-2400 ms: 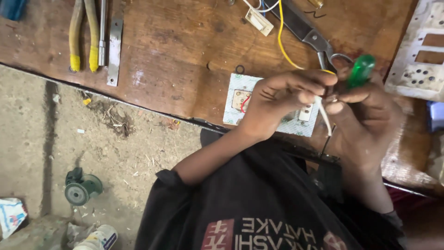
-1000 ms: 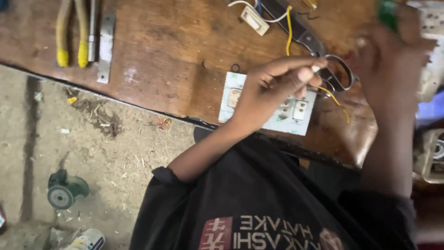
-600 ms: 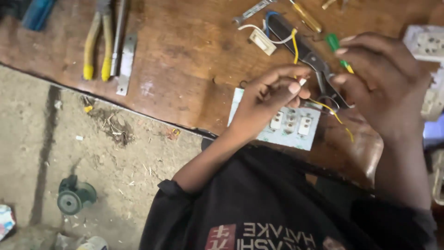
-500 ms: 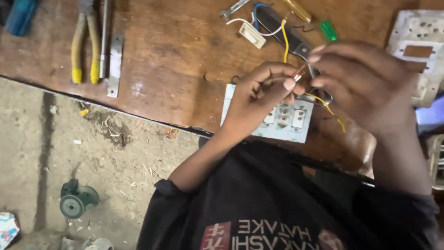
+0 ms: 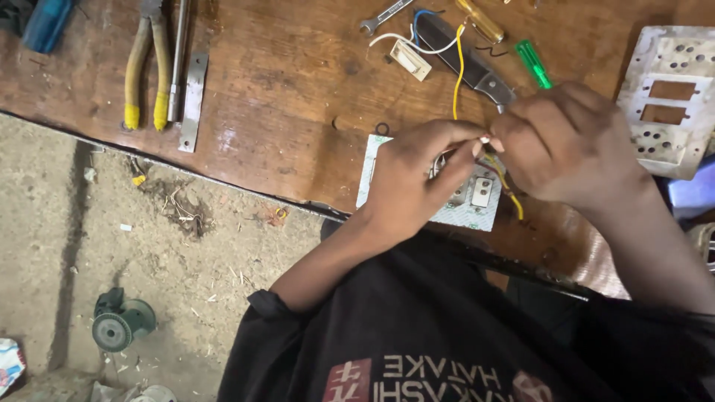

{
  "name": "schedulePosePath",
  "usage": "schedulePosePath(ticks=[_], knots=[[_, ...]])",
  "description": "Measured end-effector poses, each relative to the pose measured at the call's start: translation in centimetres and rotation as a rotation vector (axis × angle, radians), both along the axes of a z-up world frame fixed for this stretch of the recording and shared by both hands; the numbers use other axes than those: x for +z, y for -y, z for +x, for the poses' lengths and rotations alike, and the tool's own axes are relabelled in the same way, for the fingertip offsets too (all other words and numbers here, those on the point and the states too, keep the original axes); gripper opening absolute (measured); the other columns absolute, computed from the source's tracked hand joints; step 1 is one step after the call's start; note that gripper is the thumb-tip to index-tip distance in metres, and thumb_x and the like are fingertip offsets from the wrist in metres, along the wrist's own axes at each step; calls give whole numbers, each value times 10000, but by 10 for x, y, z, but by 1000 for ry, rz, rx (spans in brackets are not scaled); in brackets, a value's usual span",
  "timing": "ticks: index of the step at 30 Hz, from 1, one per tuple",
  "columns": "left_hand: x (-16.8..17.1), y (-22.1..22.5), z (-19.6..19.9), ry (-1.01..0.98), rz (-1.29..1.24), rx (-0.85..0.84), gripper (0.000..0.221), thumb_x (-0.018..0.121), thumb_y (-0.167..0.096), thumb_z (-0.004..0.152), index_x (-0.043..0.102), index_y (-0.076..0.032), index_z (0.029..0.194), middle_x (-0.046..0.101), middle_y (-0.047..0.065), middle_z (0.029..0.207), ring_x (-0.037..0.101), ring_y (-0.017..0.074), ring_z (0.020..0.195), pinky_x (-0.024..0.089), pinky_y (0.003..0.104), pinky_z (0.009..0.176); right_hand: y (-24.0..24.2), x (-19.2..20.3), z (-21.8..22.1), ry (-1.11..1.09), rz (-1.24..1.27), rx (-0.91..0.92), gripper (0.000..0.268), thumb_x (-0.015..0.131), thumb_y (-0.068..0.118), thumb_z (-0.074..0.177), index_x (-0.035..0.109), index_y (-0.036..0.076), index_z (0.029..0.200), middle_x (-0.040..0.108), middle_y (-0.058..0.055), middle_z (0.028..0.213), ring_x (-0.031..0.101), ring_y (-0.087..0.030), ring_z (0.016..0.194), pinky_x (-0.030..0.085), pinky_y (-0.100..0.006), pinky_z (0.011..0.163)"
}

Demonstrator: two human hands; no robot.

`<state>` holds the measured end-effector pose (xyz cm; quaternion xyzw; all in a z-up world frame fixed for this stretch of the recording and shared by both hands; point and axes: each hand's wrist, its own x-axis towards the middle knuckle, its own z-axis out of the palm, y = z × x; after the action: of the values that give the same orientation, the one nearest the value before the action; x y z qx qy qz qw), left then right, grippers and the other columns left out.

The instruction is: The person works on a wall switch and socket panel on a wooden workbench, connecting red and yellow wires to the switch terminals by hand and tightening the connections. They use a screwdriver to work on the terminals, pliers to cut or grip wire ends, and reposition the panel while fitting the wiring.

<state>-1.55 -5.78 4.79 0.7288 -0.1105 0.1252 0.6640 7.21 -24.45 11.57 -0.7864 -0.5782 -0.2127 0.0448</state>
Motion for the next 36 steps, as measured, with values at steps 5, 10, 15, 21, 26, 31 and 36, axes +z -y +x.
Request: schedulePosePath(ticks=[5, 10, 15, 21, 26, 31, 36], knots=[[-4, -3, 5, 425, 520, 94, 255, 748, -36, 936, 643, 24, 1161, 694, 125, 980, 664, 239, 854, 518, 397, 790, 56, -83, -6, -722, 5, -408, 166, 553, 94, 943, 577, 54, 784, 550, -39, 674, 500, -174, 581, 436, -346, 558], [9, -18, 15, 780, 696, 70, 288, 737, -17, 947, 619, 63, 1197, 677, 173, 1148, 653, 231, 933, 507, 376, 806, 44, -34, -18, -1882, 499, -542, 190, 523, 92, 1039, 556, 35, 860, 510, -29, 741, 448, -90, 577, 422, -265, 497], [15, -13, 17, 580, 460, 31, 285, 748, -26, 944, 627, 37, 1194, 684, 129, 1100, 655, 235, 896, 526, 404, 807, 35, -4, -25, -1765, 549, -415, 248, 499, 168, 1078, 647, -6, 983, 651, -78, 793, 568, -95, 594, 468, -241, 501], [29, -19, 14, 195, 92, -95, 190, 709, -35, 1001, 653, -76, 1177, 701, 53, 978, 716, 159, 784, 573, 295, 703, 16, 28, -16, 128, 107, -86, 254, 786, 147, 956, 677, -41, 1087, 730, -157, 940, 704, -236, 790, 553, -338, 685], [35, -21, 14, 57, 18, -209, 127, 689, -33, 999, 647, -39, 1119, 717, 59, 958, 763, 143, 792, 611, 292, 757, 4, 36, 3, 591, 32, 218, 101, 807, 153, 908, 736, 104, 856, 707, 11, 777, 676, -107, 676, 440, -239, 637], [30, -18, 16, 205, 175, -126, 138, 715, -40, 985, 624, -45, 1088, 682, 81, 938, 711, 199, 796, 565, 330, 692, 23, 12, 6, 284, -17, 168, 82, 727, 117, 877, 740, 66, 814, 704, -47, 707, 647, -147, 629, 487, -293, 653], [21, -17, 21, 509, 430, 8, 193, 709, -43, 980, 565, -32, 1107, 653, 98, 1051, 666, 239, 868, 525, 374, 762, 33, -6, -13, -876, 180, -314, 140, 662, 137, 997, 688, 47, 893, 662, -37, 771, 599, -75, 621, 407, -231, 572]])
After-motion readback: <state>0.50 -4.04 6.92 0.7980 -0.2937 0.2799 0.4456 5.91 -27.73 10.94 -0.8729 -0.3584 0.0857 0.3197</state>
